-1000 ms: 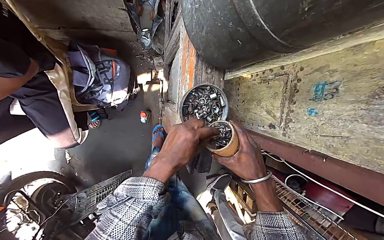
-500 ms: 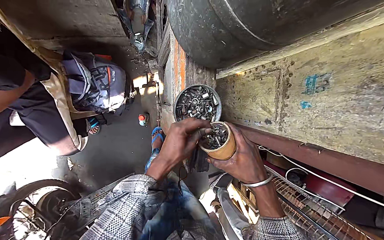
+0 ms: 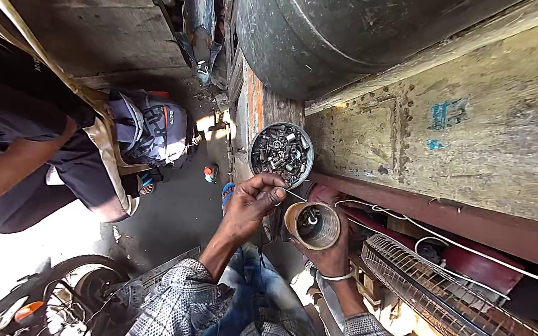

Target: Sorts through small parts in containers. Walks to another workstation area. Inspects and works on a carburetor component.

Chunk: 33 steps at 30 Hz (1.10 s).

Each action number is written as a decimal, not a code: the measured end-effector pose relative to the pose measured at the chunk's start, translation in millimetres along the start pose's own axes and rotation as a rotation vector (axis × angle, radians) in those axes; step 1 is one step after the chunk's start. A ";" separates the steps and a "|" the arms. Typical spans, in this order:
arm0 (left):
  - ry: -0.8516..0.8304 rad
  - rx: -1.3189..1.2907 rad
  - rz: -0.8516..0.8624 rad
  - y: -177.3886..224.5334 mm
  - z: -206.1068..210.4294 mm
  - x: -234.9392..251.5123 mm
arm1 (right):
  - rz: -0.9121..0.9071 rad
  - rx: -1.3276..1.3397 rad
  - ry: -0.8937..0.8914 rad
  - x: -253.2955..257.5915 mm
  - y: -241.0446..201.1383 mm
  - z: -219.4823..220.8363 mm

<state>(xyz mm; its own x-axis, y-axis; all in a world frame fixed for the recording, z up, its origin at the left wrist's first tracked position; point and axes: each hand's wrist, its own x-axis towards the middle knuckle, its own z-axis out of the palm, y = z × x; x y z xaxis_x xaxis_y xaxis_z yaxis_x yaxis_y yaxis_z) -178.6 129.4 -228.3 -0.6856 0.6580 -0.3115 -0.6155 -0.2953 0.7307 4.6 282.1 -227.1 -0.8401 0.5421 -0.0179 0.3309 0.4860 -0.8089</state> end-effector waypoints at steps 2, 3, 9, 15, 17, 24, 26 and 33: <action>-0.005 0.027 -0.003 3.2 1.2 -4.5 | 0.017 0.015 0.043 -9.4 3.4 4.4; -0.003 0.048 0.001 3.5 0.6 -6.2 | 0.018 0.027 0.054 -12.4 4.6 5.3; 0.132 0.199 -0.003 -2.3 -11.5 -12.6 | -0.021 0.039 0.037 -15.7 -4.2 2.2; 0.244 0.117 -0.061 -8.3 -23.1 -13.2 | -0.066 0.012 -0.077 -2.0 -12.2 -6.7; 0.263 0.119 -0.065 -7.0 -24.2 -13.4 | -0.111 -0.016 -0.116 4.9 -13.8 -8.5; 0.317 0.208 -0.093 -8.4 -30.1 -2.4 | -0.204 -0.268 -0.147 24.2 -25.8 -11.6; 0.314 0.252 -0.084 -10.2 -32.7 0.8 | -0.196 -0.249 -0.148 26.7 -25.2 -12.7; 0.328 0.296 -0.094 -11.0 -35.3 9.0 | -0.170 -0.278 -0.129 35.5 -29.7 -12.3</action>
<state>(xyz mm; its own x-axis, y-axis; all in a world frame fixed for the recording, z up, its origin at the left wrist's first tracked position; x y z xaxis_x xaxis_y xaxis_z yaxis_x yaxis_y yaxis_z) -191.8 114.2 -260.5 -0.7484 0.4036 -0.5263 -0.5761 -0.0023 0.8174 -29.9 295.3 -196.5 -0.9349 0.3546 0.0149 0.2707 0.7396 -0.6162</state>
